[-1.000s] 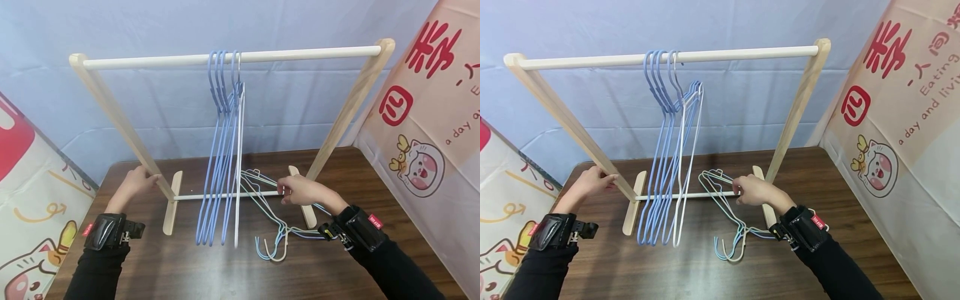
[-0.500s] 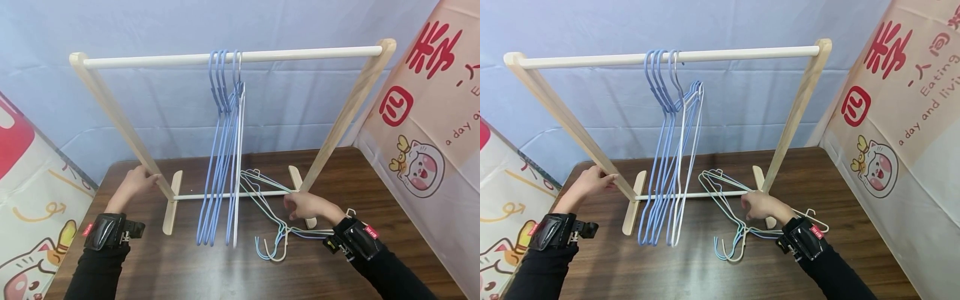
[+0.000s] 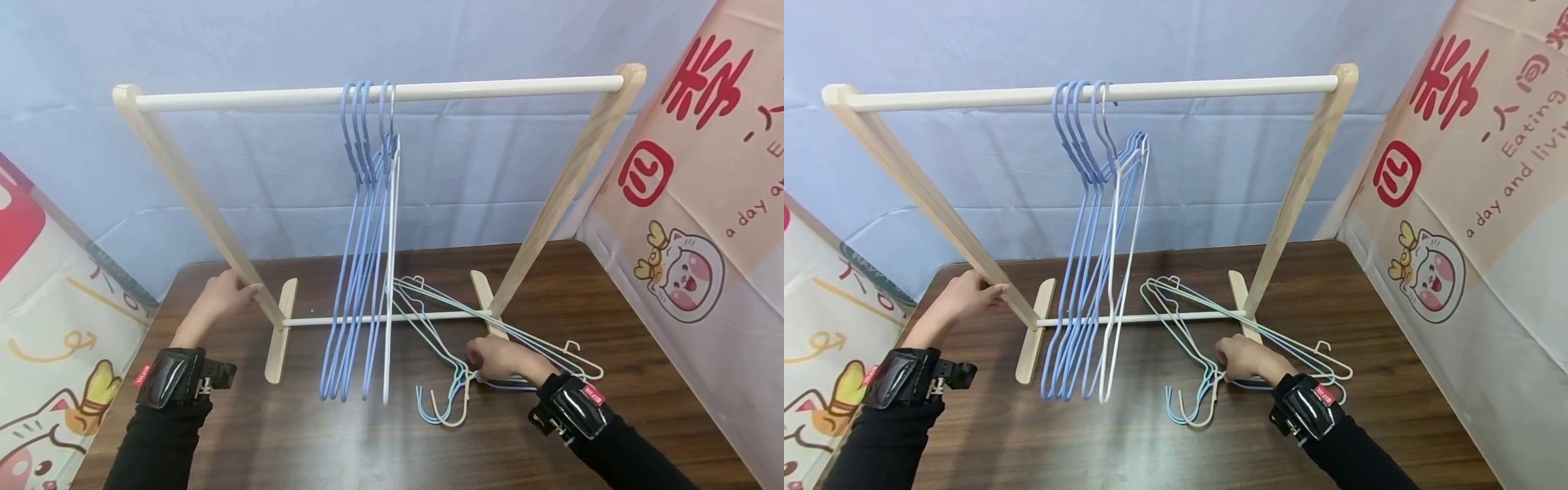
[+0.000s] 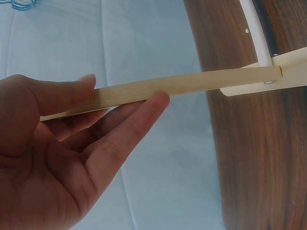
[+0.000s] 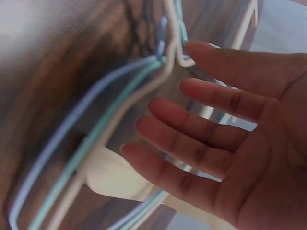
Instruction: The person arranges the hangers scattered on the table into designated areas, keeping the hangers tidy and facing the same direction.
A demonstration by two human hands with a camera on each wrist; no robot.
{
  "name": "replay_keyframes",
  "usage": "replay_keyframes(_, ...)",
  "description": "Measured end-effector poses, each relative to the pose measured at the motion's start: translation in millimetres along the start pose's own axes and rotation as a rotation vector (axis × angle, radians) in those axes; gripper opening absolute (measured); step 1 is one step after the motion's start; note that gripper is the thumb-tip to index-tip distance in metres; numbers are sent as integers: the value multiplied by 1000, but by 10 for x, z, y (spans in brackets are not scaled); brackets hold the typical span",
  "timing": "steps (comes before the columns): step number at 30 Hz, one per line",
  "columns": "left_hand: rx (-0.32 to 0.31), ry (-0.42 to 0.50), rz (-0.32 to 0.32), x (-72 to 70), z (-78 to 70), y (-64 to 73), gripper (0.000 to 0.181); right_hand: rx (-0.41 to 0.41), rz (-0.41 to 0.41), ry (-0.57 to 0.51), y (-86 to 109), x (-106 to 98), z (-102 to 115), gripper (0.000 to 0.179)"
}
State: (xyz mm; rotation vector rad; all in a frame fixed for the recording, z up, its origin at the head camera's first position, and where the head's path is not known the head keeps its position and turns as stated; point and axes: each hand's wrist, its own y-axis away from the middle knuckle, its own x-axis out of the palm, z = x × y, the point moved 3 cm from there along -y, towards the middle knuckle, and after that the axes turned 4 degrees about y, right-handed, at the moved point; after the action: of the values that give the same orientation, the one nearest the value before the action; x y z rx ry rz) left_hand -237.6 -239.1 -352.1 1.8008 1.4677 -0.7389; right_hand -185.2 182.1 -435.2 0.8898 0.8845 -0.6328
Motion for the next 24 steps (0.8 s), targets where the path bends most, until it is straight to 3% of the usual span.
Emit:
replay_keyframes(14, 4, 5, -2, 1, -9, -5, 37, 12, -71, 7, -28, 153, -79, 21)
replay_keyframes(24, 15, -2, -7, 0, -17, 3, 37, -56, -109, 36, -22, 175, -85, 22)
